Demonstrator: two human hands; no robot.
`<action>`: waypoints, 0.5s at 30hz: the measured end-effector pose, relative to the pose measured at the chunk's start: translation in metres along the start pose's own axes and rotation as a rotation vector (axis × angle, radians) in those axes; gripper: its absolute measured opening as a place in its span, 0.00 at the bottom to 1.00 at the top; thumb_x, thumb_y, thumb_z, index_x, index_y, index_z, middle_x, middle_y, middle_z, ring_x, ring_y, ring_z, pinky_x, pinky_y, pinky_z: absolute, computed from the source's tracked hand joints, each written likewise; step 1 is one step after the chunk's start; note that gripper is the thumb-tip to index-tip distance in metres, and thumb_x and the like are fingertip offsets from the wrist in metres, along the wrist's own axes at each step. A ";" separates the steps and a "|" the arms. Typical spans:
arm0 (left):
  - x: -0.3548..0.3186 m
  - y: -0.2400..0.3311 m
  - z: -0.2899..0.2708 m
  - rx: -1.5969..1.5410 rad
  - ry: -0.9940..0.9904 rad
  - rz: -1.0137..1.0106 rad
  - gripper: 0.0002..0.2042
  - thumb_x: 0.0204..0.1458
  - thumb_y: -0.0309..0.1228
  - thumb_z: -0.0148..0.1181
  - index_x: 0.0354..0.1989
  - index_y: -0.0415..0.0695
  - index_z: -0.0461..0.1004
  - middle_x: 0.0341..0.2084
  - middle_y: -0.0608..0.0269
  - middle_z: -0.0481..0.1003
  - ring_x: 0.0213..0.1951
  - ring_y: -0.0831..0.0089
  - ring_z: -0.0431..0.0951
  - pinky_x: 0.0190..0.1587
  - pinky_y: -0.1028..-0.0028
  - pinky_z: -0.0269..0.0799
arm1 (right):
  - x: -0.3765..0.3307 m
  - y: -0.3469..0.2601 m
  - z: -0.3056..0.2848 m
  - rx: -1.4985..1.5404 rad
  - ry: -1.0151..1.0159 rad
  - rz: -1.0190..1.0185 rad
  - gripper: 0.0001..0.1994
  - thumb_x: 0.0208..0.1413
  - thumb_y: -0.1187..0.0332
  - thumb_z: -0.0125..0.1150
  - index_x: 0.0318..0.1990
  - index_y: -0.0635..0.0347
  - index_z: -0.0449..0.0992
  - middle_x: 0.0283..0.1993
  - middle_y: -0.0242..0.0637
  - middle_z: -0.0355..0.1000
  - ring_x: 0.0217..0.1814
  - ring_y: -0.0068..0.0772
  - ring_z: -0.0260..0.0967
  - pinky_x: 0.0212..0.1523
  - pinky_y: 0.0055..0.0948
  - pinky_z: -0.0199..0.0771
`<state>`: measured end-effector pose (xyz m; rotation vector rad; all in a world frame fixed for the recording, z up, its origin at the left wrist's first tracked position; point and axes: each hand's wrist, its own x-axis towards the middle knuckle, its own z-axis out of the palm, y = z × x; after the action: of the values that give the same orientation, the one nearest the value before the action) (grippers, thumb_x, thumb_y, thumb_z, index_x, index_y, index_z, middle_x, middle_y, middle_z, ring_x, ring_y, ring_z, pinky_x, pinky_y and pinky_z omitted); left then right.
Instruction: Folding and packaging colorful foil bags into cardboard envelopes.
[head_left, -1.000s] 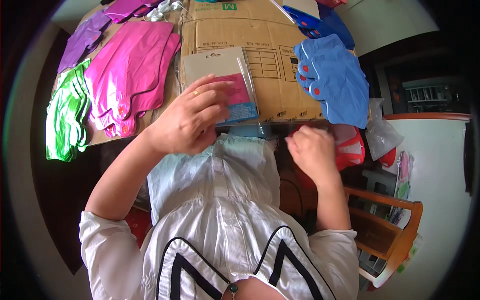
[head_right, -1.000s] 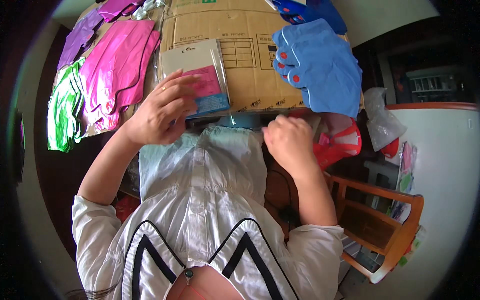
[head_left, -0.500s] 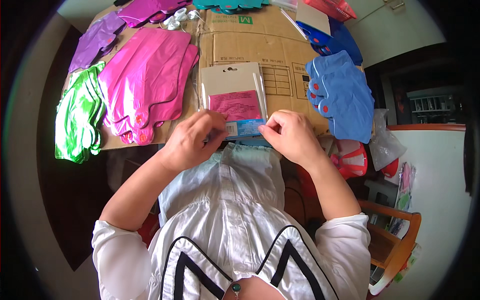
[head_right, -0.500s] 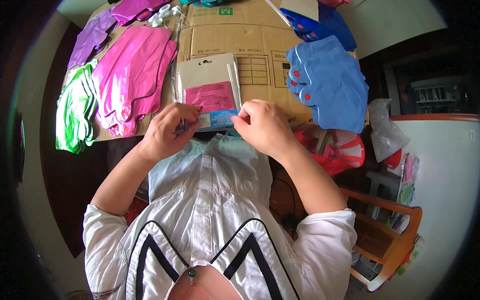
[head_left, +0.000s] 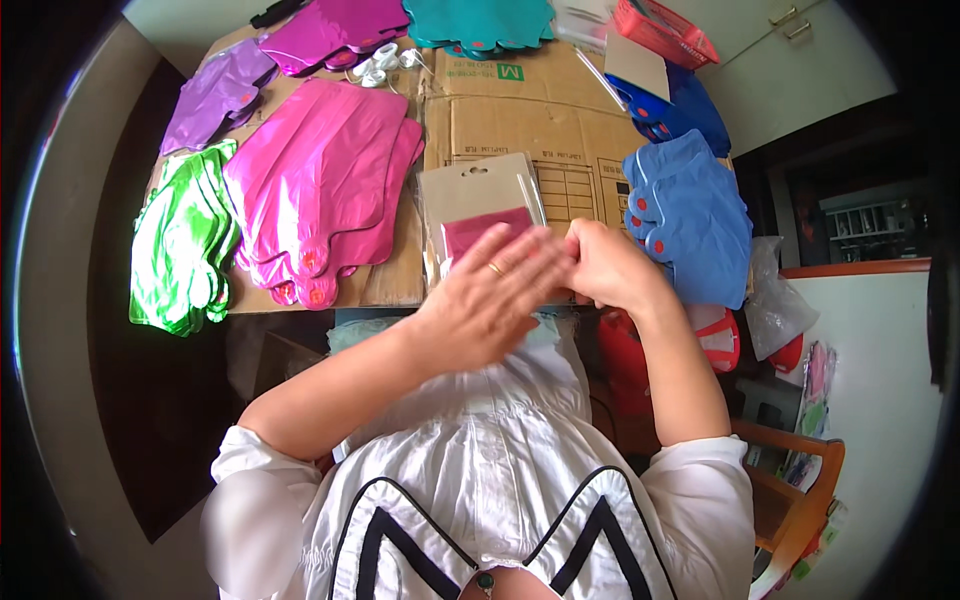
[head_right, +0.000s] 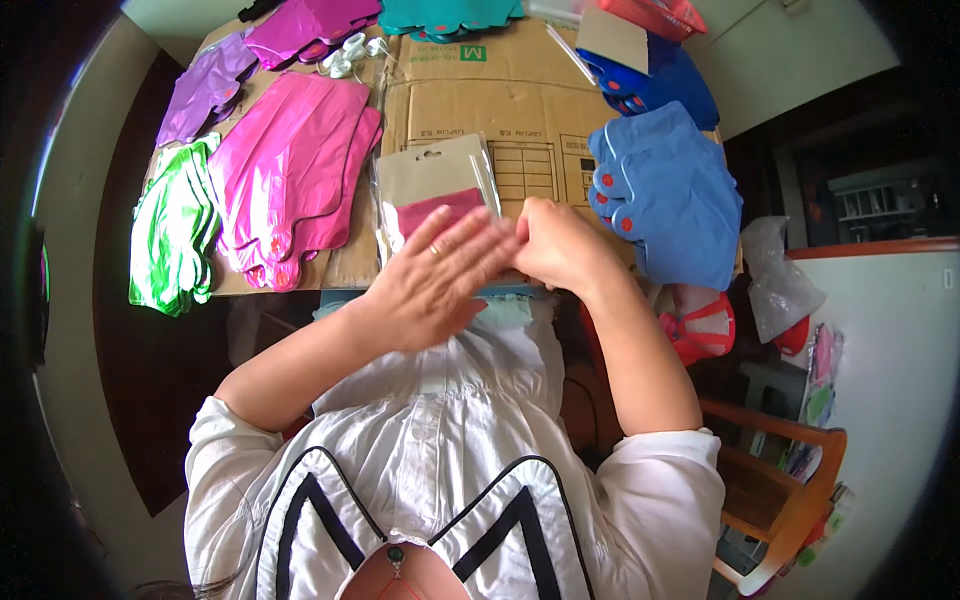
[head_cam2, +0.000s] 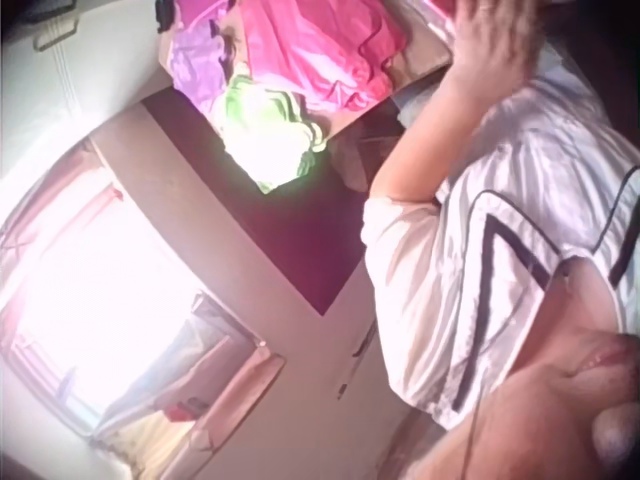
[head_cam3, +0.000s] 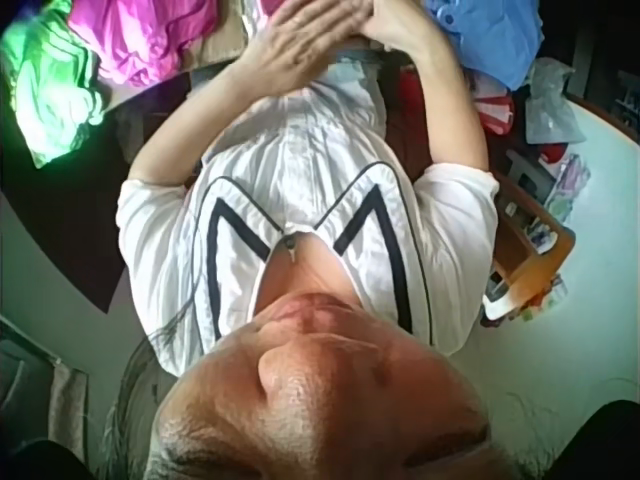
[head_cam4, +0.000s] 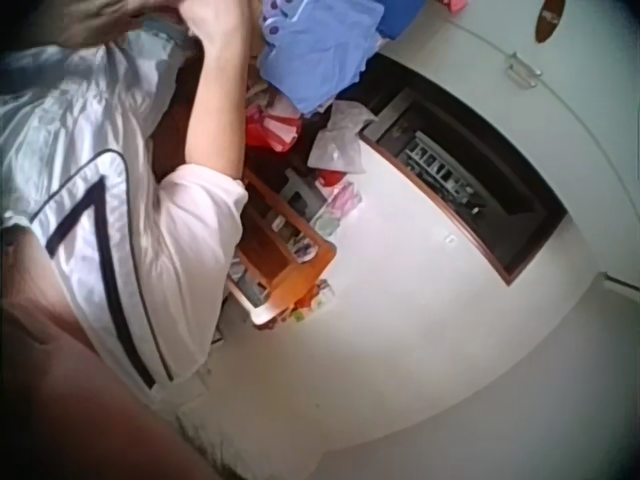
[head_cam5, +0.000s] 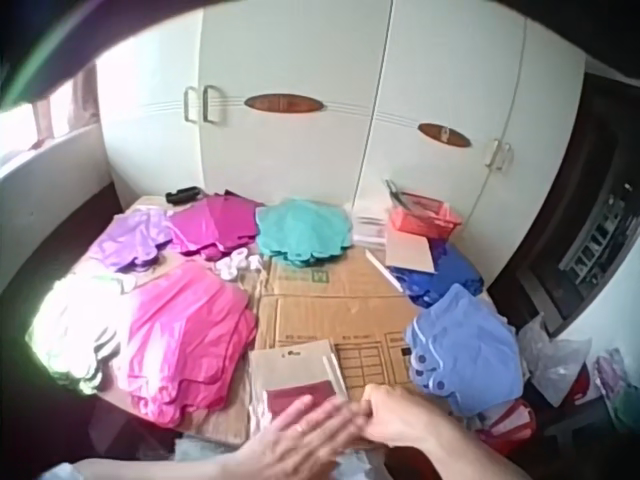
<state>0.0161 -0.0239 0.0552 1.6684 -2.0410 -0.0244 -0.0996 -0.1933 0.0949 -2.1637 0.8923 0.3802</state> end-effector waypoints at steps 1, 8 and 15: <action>-0.002 -0.011 0.010 0.098 -0.114 -0.091 0.36 0.47 0.38 0.61 0.66 0.44 0.56 0.67 0.58 0.55 0.69 0.61 0.51 0.69 0.54 0.40 | -0.002 0.002 -0.001 0.027 -0.017 0.007 0.15 0.47 0.64 0.69 0.29 0.62 0.67 0.18 0.36 0.71 0.15 0.22 0.67 0.14 0.25 0.65; -0.010 -0.019 0.013 0.180 -0.152 0.065 0.30 0.51 0.35 0.52 0.66 0.48 0.58 0.66 0.58 0.57 0.68 0.60 0.53 0.69 0.54 0.42 | -0.037 0.037 0.006 0.291 0.055 0.026 0.14 0.55 0.62 0.63 0.28 0.66 0.74 0.19 0.37 0.73 0.15 0.22 0.68 0.14 0.23 0.66; -0.026 0.013 0.024 -0.143 0.068 0.392 0.22 0.48 0.30 0.56 0.54 0.46 0.69 0.62 0.49 0.61 0.64 0.51 0.60 0.63 0.53 0.58 | -0.080 0.074 0.079 1.020 -0.055 -0.305 0.10 0.58 0.65 0.62 0.36 0.65 0.77 0.35 0.29 0.76 0.39 0.14 0.69 0.38 0.20 0.70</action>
<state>-0.0018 -0.0040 0.0288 1.1482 -2.2218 0.0190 -0.2075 -0.1315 0.0436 -1.2869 0.5212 -0.1611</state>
